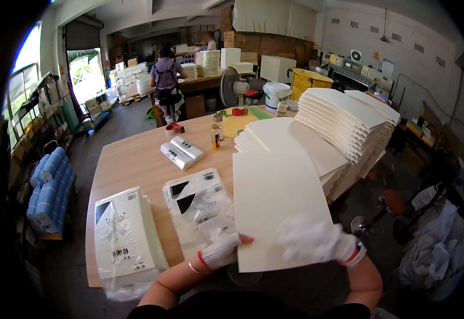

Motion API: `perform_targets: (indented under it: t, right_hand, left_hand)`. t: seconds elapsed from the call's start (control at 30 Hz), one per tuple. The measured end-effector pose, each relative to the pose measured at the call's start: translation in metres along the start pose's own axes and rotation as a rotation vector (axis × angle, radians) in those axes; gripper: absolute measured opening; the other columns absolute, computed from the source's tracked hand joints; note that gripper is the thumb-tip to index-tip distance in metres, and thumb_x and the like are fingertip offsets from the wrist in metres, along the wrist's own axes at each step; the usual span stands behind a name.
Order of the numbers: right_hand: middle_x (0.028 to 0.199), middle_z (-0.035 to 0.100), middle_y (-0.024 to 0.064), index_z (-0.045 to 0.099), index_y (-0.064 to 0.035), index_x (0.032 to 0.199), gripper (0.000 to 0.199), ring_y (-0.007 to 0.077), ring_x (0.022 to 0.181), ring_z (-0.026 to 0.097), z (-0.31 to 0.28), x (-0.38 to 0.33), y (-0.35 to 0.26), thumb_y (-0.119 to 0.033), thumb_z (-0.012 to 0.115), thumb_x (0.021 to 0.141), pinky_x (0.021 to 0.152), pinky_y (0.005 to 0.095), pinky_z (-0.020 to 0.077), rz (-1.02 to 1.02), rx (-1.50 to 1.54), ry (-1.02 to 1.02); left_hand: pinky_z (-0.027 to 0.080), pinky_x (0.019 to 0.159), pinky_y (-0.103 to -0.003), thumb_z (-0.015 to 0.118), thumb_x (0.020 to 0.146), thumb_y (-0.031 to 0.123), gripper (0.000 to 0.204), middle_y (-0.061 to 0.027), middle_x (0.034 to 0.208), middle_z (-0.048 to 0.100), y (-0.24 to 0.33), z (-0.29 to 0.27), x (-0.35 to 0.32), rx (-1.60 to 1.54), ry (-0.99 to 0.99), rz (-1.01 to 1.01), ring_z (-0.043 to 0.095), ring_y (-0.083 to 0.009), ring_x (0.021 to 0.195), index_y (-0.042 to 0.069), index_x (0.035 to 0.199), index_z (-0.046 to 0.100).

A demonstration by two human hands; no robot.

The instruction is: The person repeatedly picks up sheets of white paper from a stack on a table, places them into clear plastic packaging, and sets the packaged items aside. The task is performed continuously throughout the clip in a warehouse setting.

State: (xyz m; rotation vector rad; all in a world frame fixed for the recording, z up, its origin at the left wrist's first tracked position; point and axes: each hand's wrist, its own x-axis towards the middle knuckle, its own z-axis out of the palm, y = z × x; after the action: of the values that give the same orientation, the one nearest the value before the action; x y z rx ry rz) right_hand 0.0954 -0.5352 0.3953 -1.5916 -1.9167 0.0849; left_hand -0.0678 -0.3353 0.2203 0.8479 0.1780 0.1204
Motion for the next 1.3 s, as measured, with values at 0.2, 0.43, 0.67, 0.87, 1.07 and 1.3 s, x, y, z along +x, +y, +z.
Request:
perform_targets:
  t: [0.2, 0.43, 0.67, 0.87, 1.07, 1.3]
  right_hand:
    - [0.118, 0.069, 0.0182, 0.063, 0.0019, 0.124, 0.045, 0.0285, 0.111, 0.067, 0.081, -0.083, 0.052, -0.034, 0.041, 0.108, 0.099, 0.0412, 0.0526, 0.668, 0.507, 0.475]
    - [0.122, 0.064, 0.0170, 0.055, 0.0061, 0.132, 0.042, 0.0254, 0.107, 0.062, 0.241, -0.082, 0.049, -0.007, 0.068, 0.094, 0.093, 0.0389, 0.0512, 0.622, 0.584, 0.890]
    - [0.110, 0.069, 0.0149, 0.070, -0.0079, 0.105, 0.026, 0.0332, 0.087, 0.071, 0.215, -0.152, 0.047, -0.011, 0.077, 0.081, 0.075, 0.0394, 0.0573, 0.444, -0.048, 0.347]
    - [0.117, 0.069, 0.0106, 0.065, -0.0133, 0.123, 0.041, 0.0359, 0.096, 0.069, 0.263, -0.106, 0.101, -0.031, 0.071, 0.087, 0.078, 0.0486, 0.0562, 0.729, -0.239, -0.301]
    - [0.123, 0.065, 0.0247, 0.052, -0.0130, 0.131, 0.051, 0.0421, 0.105, 0.067, 0.321, -0.064, 0.164, -0.043, 0.066, 0.092, 0.084, 0.0516, 0.0529, 0.937, -0.149, 0.151]
    - [0.099, 0.070, 0.0277, 0.043, -0.0198, 0.141, 0.045, 0.0496, 0.090, 0.068, 0.355, -0.036, 0.219, -0.045, 0.041, 0.103, 0.075, 0.0618, 0.0503, 0.888, -0.243, -0.157]
  left_hand:
    - [0.052, 0.098, -0.039, 0.060, 0.086, 0.007, 0.061, -0.0160, 0.131, 0.058, -0.004, -0.003, -0.033, 0.707, 0.044, 0.219, 0.061, -0.0277, 0.115, -0.002, 0.145, 0.046]
    - [0.032, 0.111, -0.062, 0.075, 0.068, 0.023, 0.080, -0.0370, 0.154, 0.031, -0.041, 0.021, -0.036, 1.467, -0.024, 0.807, 0.038, -0.0567, 0.138, -0.004, 0.139, 0.050]
    - [0.047, 0.097, -0.057, 0.071, 0.078, 0.020, 0.050, -0.0252, 0.130, 0.060, 0.039, -0.084, -0.016, 1.889, 0.840, 0.567, 0.058, -0.0450, 0.111, 0.006, 0.125, 0.064]
    - [0.052, 0.086, -0.049, 0.071, 0.080, 0.016, 0.037, -0.0149, 0.097, 0.068, -0.054, -0.029, 0.010, 1.558, 0.234, 0.404, 0.066, -0.0342, 0.093, 0.008, 0.116, 0.064]
    - [0.050, 0.091, -0.048, 0.070, 0.083, 0.018, 0.042, -0.0147, 0.091, 0.069, -0.096, -0.111, 0.006, 1.650, 0.446, 0.426, 0.067, -0.0352, 0.089, 0.009, 0.123, 0.062]
    - [0.051, 0.080, -0.046, 0.066, 0.088, 0.015, 0.033, -0.0126, 0.090, 0.065, -0.120, -0.244, -0.045, 1.155, 0.993, 0.503, 0.063, -0.0309, 0.083, 0.009, 0.120, 0.059]
